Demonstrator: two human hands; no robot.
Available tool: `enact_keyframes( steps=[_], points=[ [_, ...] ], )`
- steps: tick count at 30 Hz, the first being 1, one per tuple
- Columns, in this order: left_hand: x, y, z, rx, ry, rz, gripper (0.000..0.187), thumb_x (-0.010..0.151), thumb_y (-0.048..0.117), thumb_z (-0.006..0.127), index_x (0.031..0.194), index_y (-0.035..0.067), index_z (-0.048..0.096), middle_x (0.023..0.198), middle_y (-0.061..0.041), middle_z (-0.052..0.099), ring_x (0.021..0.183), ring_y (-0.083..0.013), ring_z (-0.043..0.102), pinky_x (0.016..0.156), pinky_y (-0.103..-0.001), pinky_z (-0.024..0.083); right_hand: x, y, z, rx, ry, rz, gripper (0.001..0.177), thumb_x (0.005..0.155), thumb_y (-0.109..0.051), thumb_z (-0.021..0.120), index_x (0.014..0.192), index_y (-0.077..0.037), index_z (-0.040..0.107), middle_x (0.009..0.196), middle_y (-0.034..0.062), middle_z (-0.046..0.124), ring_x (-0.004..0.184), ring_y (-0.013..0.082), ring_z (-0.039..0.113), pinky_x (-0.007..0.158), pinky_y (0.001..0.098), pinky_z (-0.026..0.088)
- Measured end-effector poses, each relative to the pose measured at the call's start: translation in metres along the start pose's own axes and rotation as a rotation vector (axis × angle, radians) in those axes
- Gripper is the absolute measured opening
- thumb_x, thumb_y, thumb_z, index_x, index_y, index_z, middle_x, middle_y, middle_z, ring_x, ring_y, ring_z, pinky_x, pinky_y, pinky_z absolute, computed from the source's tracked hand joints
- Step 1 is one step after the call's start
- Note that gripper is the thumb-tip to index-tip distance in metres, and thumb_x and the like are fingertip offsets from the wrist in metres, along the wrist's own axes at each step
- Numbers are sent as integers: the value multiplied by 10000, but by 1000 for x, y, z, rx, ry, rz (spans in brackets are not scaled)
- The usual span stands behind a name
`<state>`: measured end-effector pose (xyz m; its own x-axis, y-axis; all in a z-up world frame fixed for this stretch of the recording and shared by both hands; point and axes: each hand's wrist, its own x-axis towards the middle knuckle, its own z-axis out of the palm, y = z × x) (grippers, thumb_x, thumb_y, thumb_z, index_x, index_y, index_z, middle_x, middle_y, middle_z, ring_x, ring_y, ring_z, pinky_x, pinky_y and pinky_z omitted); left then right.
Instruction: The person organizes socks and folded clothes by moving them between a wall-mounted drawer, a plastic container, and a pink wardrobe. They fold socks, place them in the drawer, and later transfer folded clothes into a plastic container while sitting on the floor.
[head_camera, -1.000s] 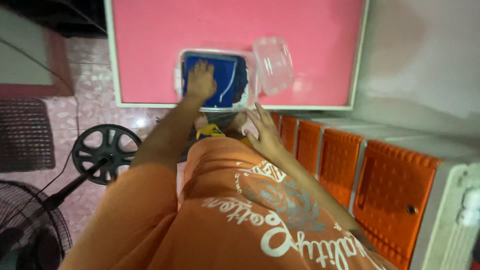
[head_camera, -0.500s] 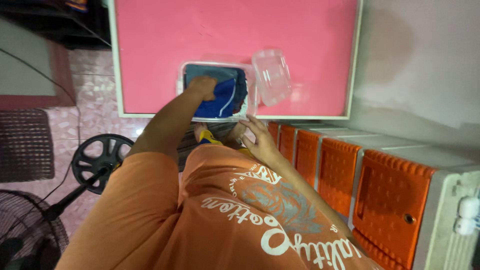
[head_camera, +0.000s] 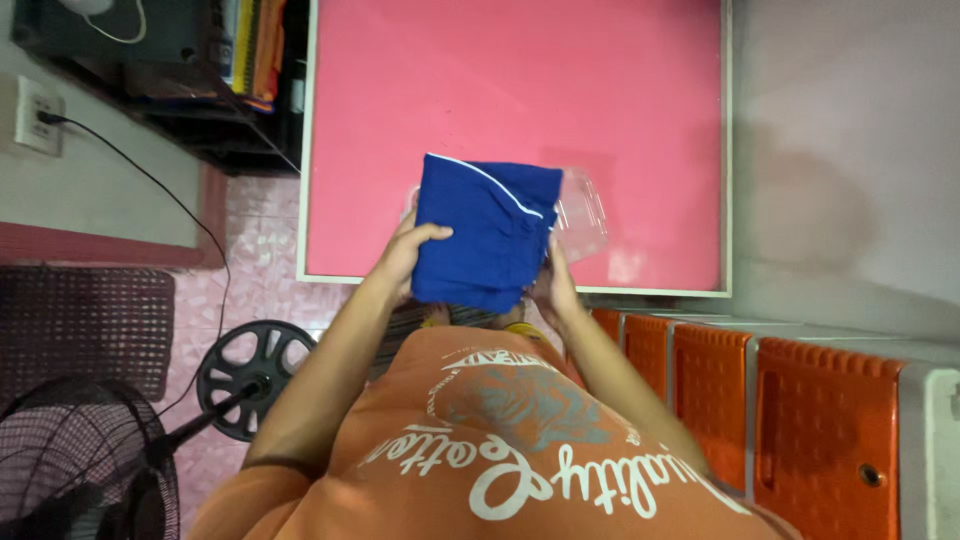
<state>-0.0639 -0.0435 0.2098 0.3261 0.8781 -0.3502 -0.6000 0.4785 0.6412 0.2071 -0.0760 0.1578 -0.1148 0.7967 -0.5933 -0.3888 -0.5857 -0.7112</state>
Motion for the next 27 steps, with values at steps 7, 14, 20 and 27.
enact_keyframes(
  steps=[7, 14, 20, 27],
  points=[
    [-26, 18, 15, 195, 16, 215, 634, 856, 112, 670, 1452, 5, 482, 1283, -161, 627, 1179, -264, 633, 1019, -383, 534, -20, -37, 25, 278, -440, 31, 678, 1030, -567, 424, 1474, -60, 497, 1415, 165, 604, 1273, 298, 615, 1080, 490, 507],
    [-26, 25, 48, 817, 166, 710, 736, 903, 169, 774, 1507, -8, 392, 1440, -168, 530, 1330, -251, 534, 1110, -380, 450, -52, -76, 46, -86, -276, -218, 618, 1084, -463, 452, 1412, 53, 544, 1283, 173, 696, 1130, 246, 706, 988, 384, 575],
    [-44, 6, 99, 832, -7, 525, 803, 827, 250, 840, 1456, -30, 425, 1331, -180, 632, 1247, -241, 605, 1071, -388, 469, -67, -73, 64, -368, -315, -451, 606, 1104, -449, 426, 1455, 38, 507, 1337, 111, 637, 1196, 148, 609, 1025, 302, 498],
    [-34, 19, 56, 309, 151, 307, 576, 913, 276, 727, 1372, -40, 586, 1217, -189, 697, 1083, -259, 677, 967, -389, 555, -81, -90, 45, -79, -163, -264, 655, 1044, -498, 408, 1456, 6, 478, 1387, 180, 622, 1265, 271, 626, 1070, 407, 518]
  ],
)
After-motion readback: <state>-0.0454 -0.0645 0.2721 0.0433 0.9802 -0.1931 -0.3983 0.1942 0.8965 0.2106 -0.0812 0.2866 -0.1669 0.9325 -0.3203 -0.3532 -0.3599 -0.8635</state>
